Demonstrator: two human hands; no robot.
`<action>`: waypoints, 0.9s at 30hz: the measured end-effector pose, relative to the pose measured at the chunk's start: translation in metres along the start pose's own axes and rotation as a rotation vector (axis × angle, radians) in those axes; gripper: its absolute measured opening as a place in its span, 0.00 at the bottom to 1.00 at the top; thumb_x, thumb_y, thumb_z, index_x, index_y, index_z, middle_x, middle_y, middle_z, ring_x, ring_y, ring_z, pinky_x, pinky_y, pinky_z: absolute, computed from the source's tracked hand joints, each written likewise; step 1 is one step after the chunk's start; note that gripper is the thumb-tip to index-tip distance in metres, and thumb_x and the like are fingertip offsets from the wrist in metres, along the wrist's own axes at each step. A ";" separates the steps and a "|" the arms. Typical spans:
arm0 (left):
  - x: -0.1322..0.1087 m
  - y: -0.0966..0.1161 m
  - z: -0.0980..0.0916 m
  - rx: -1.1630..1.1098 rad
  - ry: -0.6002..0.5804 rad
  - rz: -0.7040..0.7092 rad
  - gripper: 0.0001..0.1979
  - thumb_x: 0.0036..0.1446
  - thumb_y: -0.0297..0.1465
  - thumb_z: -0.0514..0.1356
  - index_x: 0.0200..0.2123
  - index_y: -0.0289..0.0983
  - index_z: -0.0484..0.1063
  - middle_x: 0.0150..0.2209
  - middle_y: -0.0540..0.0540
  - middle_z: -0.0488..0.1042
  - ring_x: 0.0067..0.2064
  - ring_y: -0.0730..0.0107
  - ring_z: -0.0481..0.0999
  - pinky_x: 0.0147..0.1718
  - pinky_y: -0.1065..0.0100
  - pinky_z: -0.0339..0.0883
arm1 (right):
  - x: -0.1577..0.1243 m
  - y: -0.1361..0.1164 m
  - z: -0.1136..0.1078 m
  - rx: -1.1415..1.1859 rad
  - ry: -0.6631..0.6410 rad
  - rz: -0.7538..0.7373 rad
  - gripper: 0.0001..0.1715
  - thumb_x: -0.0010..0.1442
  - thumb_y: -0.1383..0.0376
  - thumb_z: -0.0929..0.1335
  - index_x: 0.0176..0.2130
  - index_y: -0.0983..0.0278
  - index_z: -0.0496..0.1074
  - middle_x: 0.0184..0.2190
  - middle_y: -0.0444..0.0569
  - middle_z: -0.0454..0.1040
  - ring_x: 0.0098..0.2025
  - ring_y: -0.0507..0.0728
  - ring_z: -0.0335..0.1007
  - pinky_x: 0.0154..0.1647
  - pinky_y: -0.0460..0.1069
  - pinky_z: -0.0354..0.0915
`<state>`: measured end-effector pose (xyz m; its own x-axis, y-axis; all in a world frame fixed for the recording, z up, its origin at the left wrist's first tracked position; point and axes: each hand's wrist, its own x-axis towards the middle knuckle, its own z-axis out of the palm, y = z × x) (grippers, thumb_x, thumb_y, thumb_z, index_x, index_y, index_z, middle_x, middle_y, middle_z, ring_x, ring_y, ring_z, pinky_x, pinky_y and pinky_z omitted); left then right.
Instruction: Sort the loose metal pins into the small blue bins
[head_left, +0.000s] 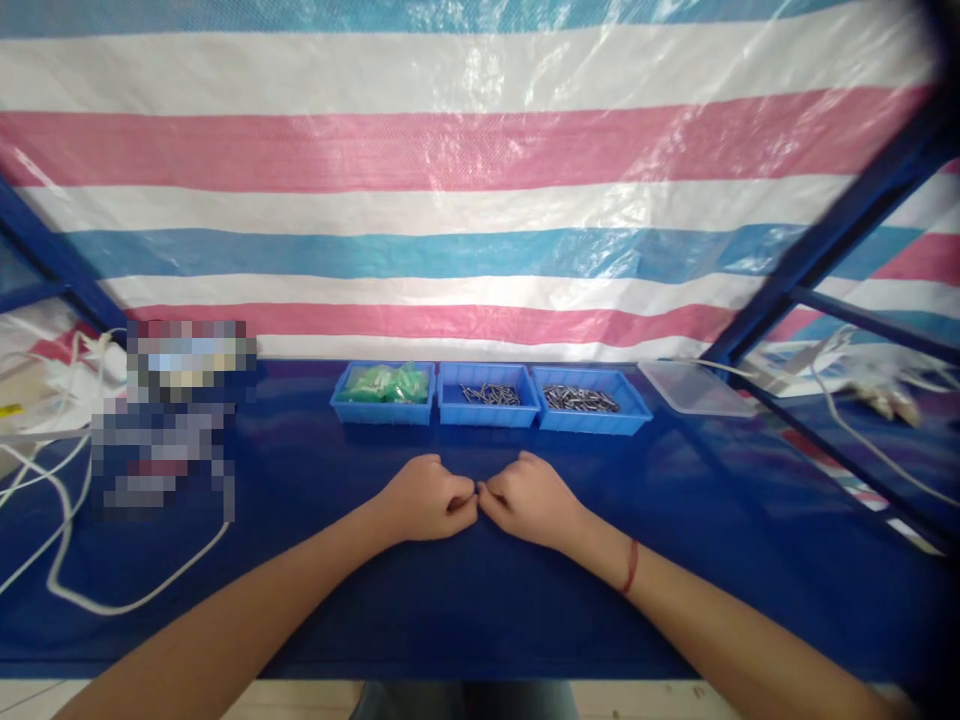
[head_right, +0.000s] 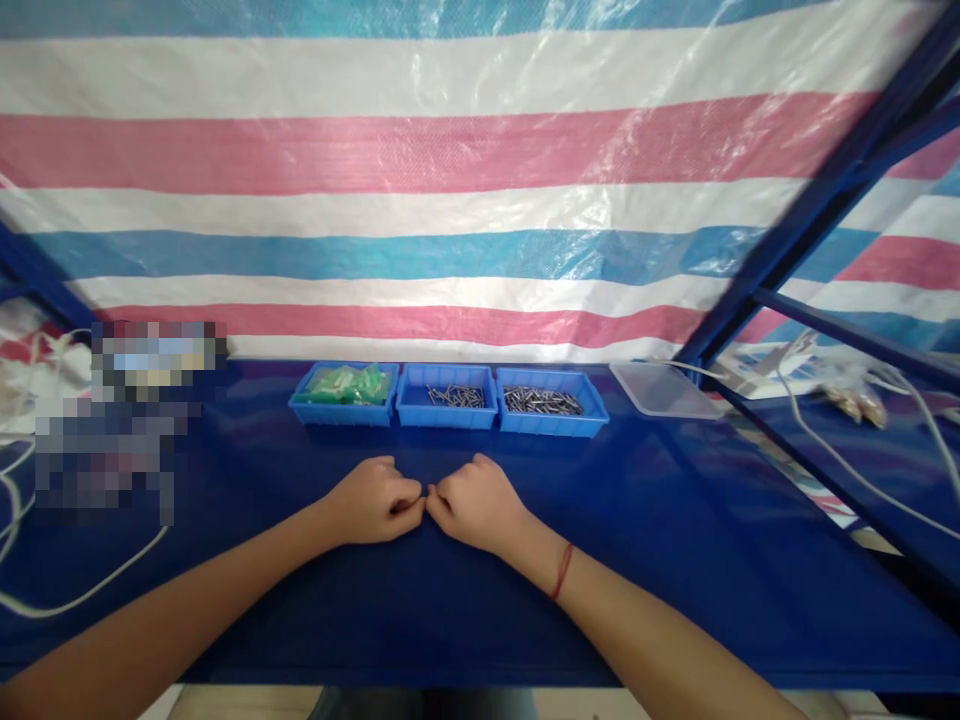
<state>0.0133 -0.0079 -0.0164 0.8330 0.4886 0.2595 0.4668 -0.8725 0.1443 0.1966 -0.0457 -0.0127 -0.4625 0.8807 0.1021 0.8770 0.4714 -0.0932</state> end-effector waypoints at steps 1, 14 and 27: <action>0.000 -0.001 0.000 0.003 -0.001 0.000 0.15 0.56 0.30 0.55 0.17 0.37 0.64 0.15 0.53 0.68 0.19 0.74 0.67 0.27 0.68 0.54 | 0.000 -0.002 0.001 -0.013 0.003 0.005 0.25 0.63 0.63 0.59 0.21 0.65 0.74 0.23 0.52 0.78 0.26 0.53 0.71 0.33 0.50 0.51; -0.005 -0.007 -0.003 0.074 -0.027 -0.078 0.18 0.60 0.35 0.51 0.19 0.38 0.66 0.17 0.50 0.70 0.22 0.71 0.69 0.26 0.70 0.53 | 0.003 -0.014 -0.001 -0.086 0.020 0.122 0.27 0.65 0.61 0.57 0.26 0.64 0.78 0.27 0.54 0.79 0.31 0.57 0.75 0.34 0.50 0.57; -0.006 -0.017 -0.008 0.095 -0.006 -0.306 0.17 0.61 0.35 0.50 0.22 0.38 0.70 0.23 0.47 0.75 0.26 0.66 0.73 0.24 0.70 0.52 | 0.033 -0.025 0.000 -0.150 0.024 0.257 0.27 0.65 0.59 0.56 0.30 0.66 0.79 0.31 0.58 0.79 0.33 0.60 0.77 0.32 0.49 0.63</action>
<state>-0.0017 0.0041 -0.0125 0.6511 0.7288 0.2120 0.7216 -0.6810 0.1252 0.1591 -0.0282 -0.0065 -0.2209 0.9682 0.1178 0.9753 0.2191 0.0277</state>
